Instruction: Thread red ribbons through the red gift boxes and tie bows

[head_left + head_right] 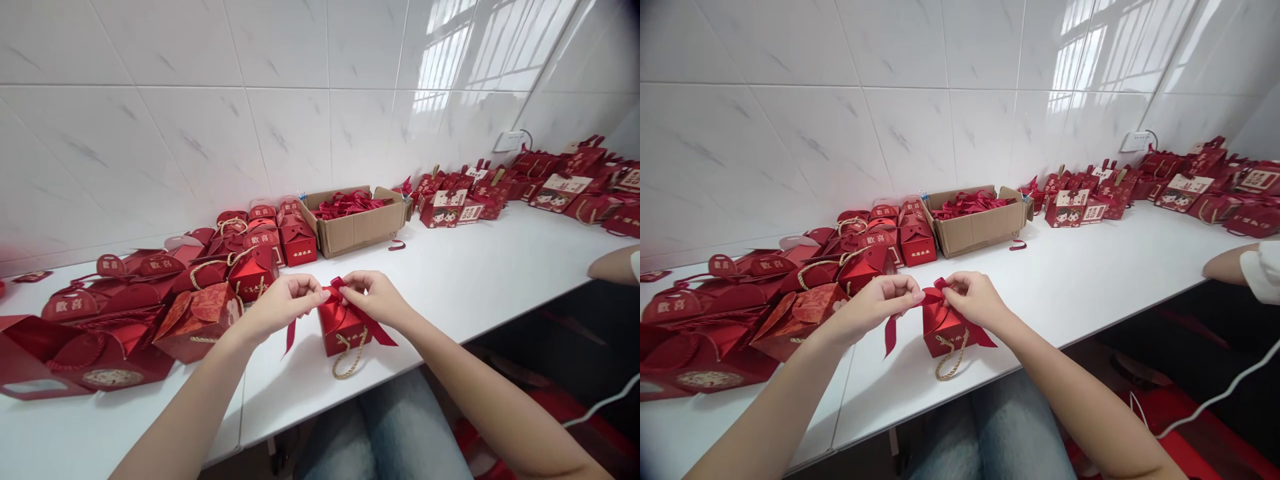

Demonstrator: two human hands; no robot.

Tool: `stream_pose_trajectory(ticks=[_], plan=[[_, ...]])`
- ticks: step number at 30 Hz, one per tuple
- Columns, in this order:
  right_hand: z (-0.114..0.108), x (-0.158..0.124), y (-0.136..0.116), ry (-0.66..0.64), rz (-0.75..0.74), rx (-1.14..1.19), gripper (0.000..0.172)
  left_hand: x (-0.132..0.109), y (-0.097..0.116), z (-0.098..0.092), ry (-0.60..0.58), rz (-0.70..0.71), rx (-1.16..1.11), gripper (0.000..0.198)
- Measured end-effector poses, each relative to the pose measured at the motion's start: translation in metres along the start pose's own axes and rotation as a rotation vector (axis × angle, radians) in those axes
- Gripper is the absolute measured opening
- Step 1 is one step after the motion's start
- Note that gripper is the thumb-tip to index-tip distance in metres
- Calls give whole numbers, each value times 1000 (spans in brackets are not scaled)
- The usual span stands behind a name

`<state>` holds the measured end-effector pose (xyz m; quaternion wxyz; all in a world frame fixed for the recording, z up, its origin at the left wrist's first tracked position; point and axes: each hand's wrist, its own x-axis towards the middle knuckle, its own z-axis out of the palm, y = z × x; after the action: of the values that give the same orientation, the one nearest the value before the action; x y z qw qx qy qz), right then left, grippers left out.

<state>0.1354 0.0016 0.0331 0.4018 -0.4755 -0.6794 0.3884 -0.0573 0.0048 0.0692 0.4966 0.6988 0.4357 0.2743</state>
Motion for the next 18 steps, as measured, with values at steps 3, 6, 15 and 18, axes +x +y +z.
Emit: stream_pose_trajectory(ticks=[3, 6, 15, 18], plan=[[0, 0, 1, -35, -107, -110, 16, 6, 17, 4, -45, 8, -27, 21], [-4, -4, 2, -158, -165, -113, 17, 15, 27, 7, -57, 56, -81, 19], [-2, -5, 5, -162, -59, 55, 22, 50, 20, 5, 25, 185, -214, 64], [-1, -4, 8, -162, -70, 70, 21, 55, -1, -1, 163, 226, -230, 70]])
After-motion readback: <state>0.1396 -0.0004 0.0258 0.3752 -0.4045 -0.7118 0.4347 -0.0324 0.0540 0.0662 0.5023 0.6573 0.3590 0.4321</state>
